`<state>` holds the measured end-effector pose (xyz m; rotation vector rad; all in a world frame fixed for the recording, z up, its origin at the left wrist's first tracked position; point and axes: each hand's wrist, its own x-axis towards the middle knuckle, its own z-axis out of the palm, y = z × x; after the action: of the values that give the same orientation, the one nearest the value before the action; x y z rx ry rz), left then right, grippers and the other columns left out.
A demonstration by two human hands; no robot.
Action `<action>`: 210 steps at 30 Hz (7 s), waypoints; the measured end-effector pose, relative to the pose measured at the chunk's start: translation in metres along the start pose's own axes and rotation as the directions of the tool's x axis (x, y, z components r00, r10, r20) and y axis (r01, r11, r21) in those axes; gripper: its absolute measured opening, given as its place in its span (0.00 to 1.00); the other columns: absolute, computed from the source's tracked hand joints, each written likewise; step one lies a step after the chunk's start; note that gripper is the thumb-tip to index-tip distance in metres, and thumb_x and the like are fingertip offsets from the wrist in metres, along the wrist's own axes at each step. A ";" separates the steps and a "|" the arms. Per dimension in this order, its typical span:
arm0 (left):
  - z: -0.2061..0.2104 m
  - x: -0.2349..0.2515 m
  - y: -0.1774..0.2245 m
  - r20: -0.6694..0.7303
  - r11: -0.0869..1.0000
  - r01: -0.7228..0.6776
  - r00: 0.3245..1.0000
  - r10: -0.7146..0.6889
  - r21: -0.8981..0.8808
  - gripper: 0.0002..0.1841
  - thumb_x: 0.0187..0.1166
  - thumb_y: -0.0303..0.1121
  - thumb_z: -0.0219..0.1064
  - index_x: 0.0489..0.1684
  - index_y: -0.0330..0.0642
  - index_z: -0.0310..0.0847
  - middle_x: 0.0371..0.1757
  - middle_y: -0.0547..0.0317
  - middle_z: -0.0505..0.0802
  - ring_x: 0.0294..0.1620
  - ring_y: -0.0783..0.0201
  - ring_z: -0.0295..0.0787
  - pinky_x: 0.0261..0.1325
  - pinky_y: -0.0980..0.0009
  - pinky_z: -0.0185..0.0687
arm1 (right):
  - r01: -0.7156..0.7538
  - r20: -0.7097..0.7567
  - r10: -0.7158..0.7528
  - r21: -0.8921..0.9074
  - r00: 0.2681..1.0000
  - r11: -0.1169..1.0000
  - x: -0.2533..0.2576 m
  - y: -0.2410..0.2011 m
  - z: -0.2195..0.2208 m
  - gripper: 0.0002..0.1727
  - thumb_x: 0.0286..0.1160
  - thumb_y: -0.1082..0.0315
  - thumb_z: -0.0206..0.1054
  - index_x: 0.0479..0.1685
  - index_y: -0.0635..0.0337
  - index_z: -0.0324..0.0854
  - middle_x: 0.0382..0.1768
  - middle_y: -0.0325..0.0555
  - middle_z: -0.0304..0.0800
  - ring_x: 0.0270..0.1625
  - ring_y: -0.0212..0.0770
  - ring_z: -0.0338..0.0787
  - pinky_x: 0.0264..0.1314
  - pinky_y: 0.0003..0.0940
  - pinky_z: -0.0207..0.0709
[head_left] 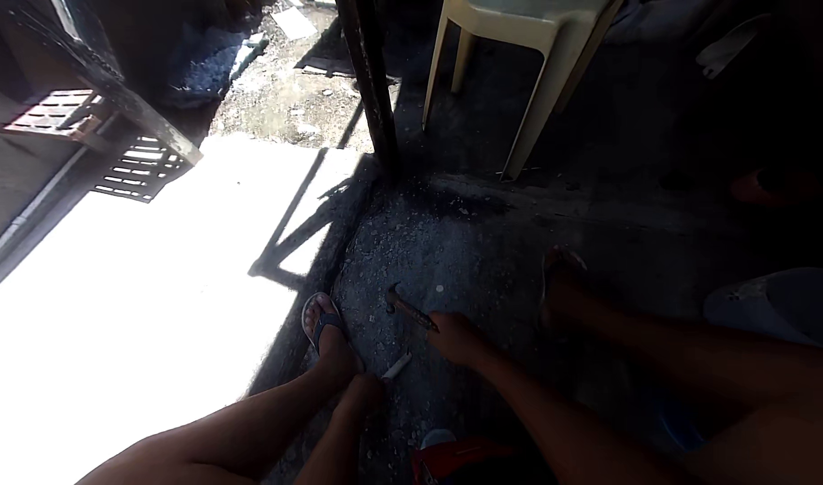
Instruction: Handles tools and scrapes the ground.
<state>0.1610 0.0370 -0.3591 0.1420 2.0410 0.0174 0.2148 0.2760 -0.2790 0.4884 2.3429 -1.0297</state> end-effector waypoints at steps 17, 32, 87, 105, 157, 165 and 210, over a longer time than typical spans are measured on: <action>-0.034 -0.012 0.005 -0.060 0.997 -0.069 0.996 0.071 0.027 0.23 0.91 0.50 0.58 0.64 0.37 0.79 0.54 0.42 0.91 0.46 0.49 0.96 0.52 0.50 0.93 | -0.438 0.083 0.430 0.191 0.899 0.878 0.006 0.058 0.002 0.18 0.91 0.59 0.57 0.62 0.66 0.76 0.39 0.52 0.87 0.31 0.39 0.91 0.38 0.35 0.87; -0.036 -0.029 0.027 -0.192 0.966 0.020 0.981 0.031 0.256 0.25 0.93 0.52 0.49 0.62 0.43 0.85 0.68 0.44 0.91 0.71 0.43 0.88 0.65 0.36 0.82 | -0.422 0.068 0.417 0.076 0.906 0.903 0.013 0.045 -0.001 0.16 0.88 0.63 0.57 0.63 0.64 0.78 0.39 0.52 0.87 0.32 0.40 0.89 0.39 0.35 0.84; -0.037 -0.047 0.059 -0.209 0.884 0.025 0.975 0.082 0.467 0.18 0.90 0.44 0.54 0.58 0.43 0.86 0.64 0.46 0.92 0.66 0.44 0.90 0.61 0.39 0.84 | -0.281 0.047 0.286 0.395 0.957 0.874 0.010 0.005 0.049 0.18 0.94 0.59 0.53 0.70 0.62 0.73 0.37 0.51 0.85 0.27 0.40 0.88 0.32 0.35 0.84; -0.031 -0.041 0.051 -0.203 0.885 0.033 0.977 0.070 0.464 0.18 0.90 0.44 0.54 0.60 0.45 0.85 0.64 0.48 0.93 0.67 0.45 0.90 0.62 0.39 0.84 | -0.289 0.207 0.235 0.287 0.950 0.913 0.013 0.008 0.053 0.16 0.93 0.59 0.53 0.63 0.59 0.77 0.32 0.46 0.82 0.23 0.35 0.84 0.28 0.30 0.80; -0.009 -0.028 0.020 -0.183 0.931 0.061 0.983 0.007 0.360 0.21 0.91 0.48 0.53 0.62 0.44 0.85 0.68 0.48 0.91 0.70 0.45 0.89 0.64 0.39 0.84 | -0.223 0.001 0.232 0.279 0.973 0.934 -0.002 0.002 0.057 0.28 0.95 0.59 0.49 0.88 0.60 0.57 0.42 0.57 0.87 0.36 0.49 0.92 0.44 0.45 0.88; -0.005 -0.025 0.015 -0.172 0.942 0.074 0.985 -0.017 0.326 0.20 0.90 0.46 0.54 0.64 0.44 0.83 0.69 0.47 0.90 0.70 0.45 0.89 0.64 0.40 0.84 | -0.157 -0.158 0.197 0.233 0.968 0.960 -0.012 -0.013 0.057 0.30 0.95 0.59 0.51 0.92 0.57 0.54 0.49 0.60 0.91 0.54 0.57 0.94 0.60 0.53 0.86; -0.020 -0.037 0.034 -0.175 0.888 0.051 0.984 0.034 0.457 0.17 0.87 0.44 0.58 0.62 0.46 0.85 0.68 0.48 0.91 0.70 0.44 0.88 0.64 0.37 0.82 | -0.257 -0.008 0.267 0.240 0.964 0.936 -0.002 0.006 0.048 0.25 0.95 0.59 0.50 0.84 0.62 0.63 0.47 0.59 0.88 0.41 0.51 0.94 0.47 0.47 0.88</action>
<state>0.1633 0.0679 -0.3146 0.4423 2.1929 -0.4808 0.2348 0.2430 -0.3089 0.8957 2.1235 -1.1823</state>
